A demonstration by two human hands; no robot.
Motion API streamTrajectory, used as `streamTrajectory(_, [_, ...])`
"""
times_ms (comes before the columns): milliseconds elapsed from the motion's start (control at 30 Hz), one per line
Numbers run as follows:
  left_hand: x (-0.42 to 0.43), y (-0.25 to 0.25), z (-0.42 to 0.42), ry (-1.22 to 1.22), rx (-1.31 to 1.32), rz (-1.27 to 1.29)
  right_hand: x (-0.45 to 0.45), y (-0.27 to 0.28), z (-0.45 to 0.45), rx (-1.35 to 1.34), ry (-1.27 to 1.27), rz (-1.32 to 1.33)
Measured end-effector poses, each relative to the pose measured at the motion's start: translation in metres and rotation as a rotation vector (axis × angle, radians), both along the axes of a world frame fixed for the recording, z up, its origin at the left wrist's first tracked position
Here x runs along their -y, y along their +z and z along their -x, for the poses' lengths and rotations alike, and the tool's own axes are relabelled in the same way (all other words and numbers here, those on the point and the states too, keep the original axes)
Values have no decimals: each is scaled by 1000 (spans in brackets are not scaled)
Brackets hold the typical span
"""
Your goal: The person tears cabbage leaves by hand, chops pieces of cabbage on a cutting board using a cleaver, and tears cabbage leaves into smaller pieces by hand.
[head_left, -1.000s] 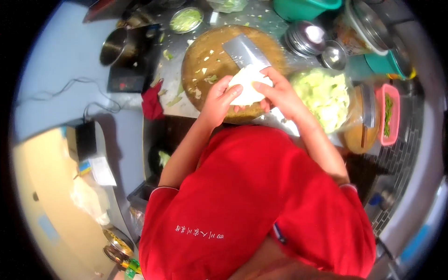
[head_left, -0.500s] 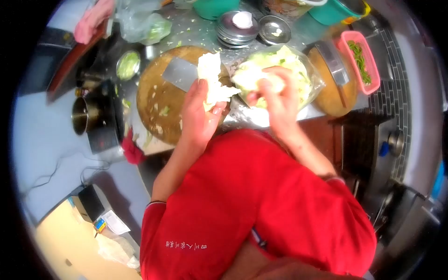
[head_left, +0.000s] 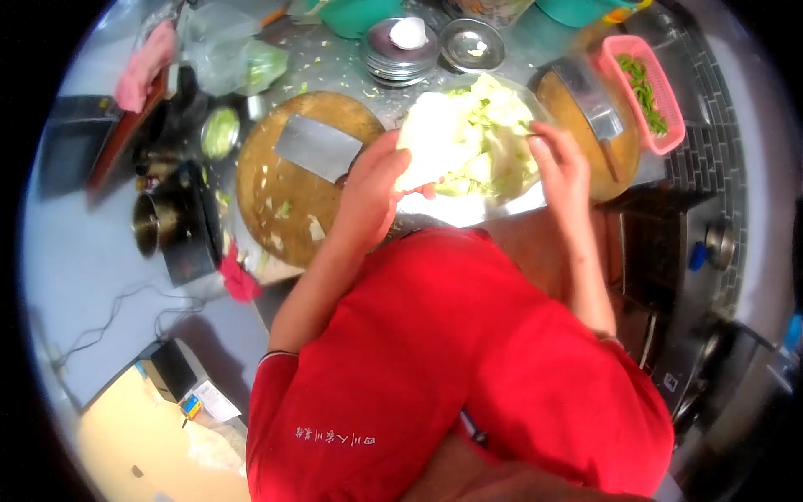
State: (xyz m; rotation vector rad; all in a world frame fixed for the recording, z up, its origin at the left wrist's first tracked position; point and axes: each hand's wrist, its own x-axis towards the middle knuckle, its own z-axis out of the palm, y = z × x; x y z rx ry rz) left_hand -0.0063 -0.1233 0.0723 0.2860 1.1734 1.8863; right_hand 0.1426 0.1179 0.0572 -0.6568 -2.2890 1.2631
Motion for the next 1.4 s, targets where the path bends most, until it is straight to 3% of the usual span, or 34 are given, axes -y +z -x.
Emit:
streamTrajectory(33, [-4,1,-2,-58,-59,54,1,2,4,-96,52,242])
streamTrajectory(133, [-20,-1,-9,-175,-196,141,17,26,14,13,270,502])
streamTrajectory(233, [-36,-14,-16,-174,-217,102,24,22,23,65,340,284])
streamTrajectory(333, [-50,-25,-22,-60,-375,60,25,5,29,-24,285,365])
streamTrajectory(433, [-54,-34,-17,-104,-661,213,27,8,29,-79,212,593])
streamTrajectory(533, [-59,-25,-21,-57,-215,54,25,-2,29,-149,107,799])
streamTrajectory(633, [-67,-23,-24,-6,55,6,25,1,27,-150,82,821])
streamTrajectory(733, [-76,-24,-29,144,68,91,24,-17,28,-205,34,501])
streamTrajectory(833, [-80,-41,-27,212,-877,336,21,-21,29,-181,-31,387])
streamTrajectory(933, [-86,-39,-25,305,-1032,408,19,-16,33,-160,-25,308])
streamTrajectory(1033, [-84,-37,-21,296,-854,431,6,-7,34,-99,-28,75])
streamTrajectory(1133, [-87,-17,-23,305,-285,298,-21,-23,36,-96,72,-59])
streamTrajectory(1233, [-86,-21,-16,274,-426,335,-23,-22,35,-59,207,-146])
streamTrajectory(1333, [-85,-30,-10,206,-823,346,-21,-23,39,-92,106,-211])
streamTrajectory(1400, [-89,-35,-5,180,-1017,382,-24,-26,39,53,89,-47])
